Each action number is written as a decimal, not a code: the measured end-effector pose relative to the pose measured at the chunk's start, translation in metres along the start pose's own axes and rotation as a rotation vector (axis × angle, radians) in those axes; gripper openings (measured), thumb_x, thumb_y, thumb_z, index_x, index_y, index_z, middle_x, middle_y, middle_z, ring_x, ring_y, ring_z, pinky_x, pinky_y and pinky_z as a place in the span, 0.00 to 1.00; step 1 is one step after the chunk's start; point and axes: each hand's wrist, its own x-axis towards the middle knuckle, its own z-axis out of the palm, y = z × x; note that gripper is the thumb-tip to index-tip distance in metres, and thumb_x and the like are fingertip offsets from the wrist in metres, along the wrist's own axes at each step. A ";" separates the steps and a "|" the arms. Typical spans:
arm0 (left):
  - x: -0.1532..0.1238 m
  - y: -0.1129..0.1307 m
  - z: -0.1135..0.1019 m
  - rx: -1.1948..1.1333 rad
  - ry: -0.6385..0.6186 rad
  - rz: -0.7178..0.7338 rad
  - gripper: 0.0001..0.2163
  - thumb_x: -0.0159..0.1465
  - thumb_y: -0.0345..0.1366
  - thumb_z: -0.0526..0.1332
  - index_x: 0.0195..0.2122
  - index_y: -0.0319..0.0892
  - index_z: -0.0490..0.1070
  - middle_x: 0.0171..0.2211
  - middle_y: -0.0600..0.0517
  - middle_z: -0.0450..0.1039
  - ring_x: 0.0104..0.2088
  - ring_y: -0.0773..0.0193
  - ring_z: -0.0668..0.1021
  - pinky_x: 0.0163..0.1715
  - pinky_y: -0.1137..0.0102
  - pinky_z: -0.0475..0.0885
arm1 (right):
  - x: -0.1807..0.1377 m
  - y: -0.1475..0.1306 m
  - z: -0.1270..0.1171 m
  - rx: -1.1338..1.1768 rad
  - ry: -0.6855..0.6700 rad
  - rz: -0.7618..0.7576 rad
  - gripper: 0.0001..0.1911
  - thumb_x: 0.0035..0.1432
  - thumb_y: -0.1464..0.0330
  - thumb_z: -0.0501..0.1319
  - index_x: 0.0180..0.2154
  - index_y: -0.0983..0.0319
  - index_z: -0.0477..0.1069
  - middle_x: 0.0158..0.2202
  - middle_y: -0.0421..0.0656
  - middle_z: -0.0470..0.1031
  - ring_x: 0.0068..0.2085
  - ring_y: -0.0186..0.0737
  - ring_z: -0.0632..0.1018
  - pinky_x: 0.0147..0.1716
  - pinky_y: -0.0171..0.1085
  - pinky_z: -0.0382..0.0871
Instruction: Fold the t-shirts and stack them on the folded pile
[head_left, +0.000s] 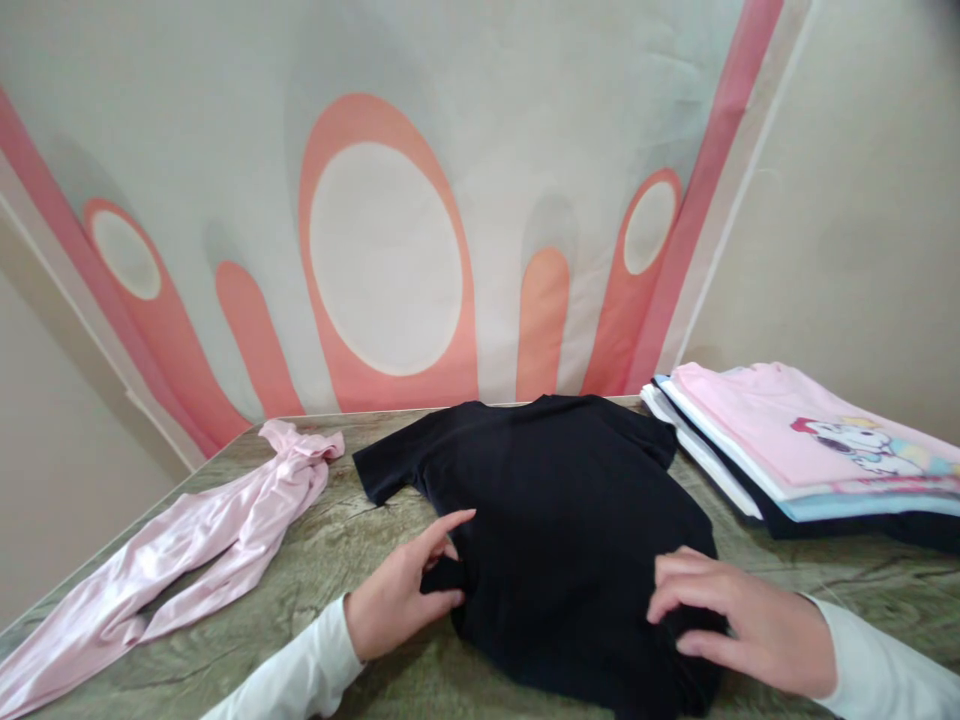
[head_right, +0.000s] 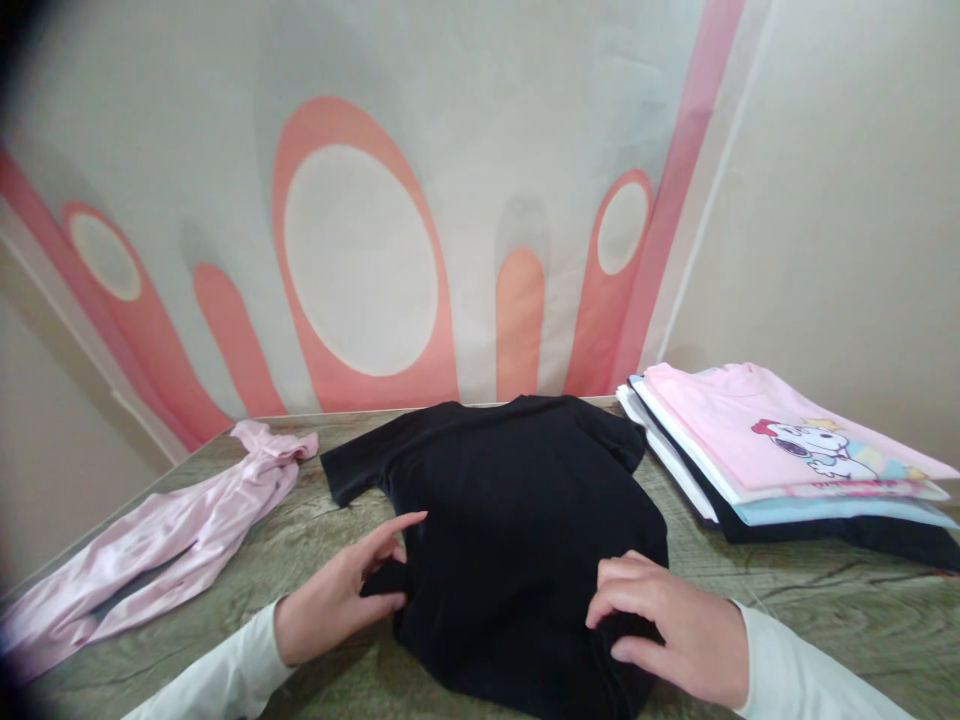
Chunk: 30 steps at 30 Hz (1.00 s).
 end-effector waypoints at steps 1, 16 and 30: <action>-0.001 0.004 -0.007 -0.049 0.021 -0.008 0.31 0.54 0.32 0.58 0.58 0.49 0.48 0.32 0.55 0.65 0.31 0.68 0.69 0.32 0.73 0.66 | -0.001 0.001 -0.007 0.029 0.006 0.012 0.09 0.53 0.61 0.56 0.33 0.57 0.71 0.31 0.44 0.69 0.35 0.41 0.70 0.40 0.44 0.63; -0.029 0.037 -0.072 -0.273 -0.559 -0.462 0.24 0.59 0.56 0.47 0.39 0.41 0.68 0.15 0.54 0.68 0.11 0.70 0.66 0.11 0.78 0.57 | -0.030 0.030 -0.069 0.616 -0.100 0.219 0.23 0.42 0.45 0.57 0.22 0.59 0.63 0.22 0.42 0.64 0.23 0.35 0.69 0.24 0.37 0.63; 0.046 -0.046 0.001 0.679 0.079 0.148 0.24 0.63 0.49 0.46 0.59 0.50 0.51 0.61 0.50 0.48 0.59 0.55 0.54 0.56 0.57 0.49 | 0.022 0.055 -0.011 -0.218 0.268 0.113 0.14 0.54 0.61 0.53 0.40 0.61 0.68 0.43 0.48 0.66 0.45 0.43 0.68 0.45 0.44 0.63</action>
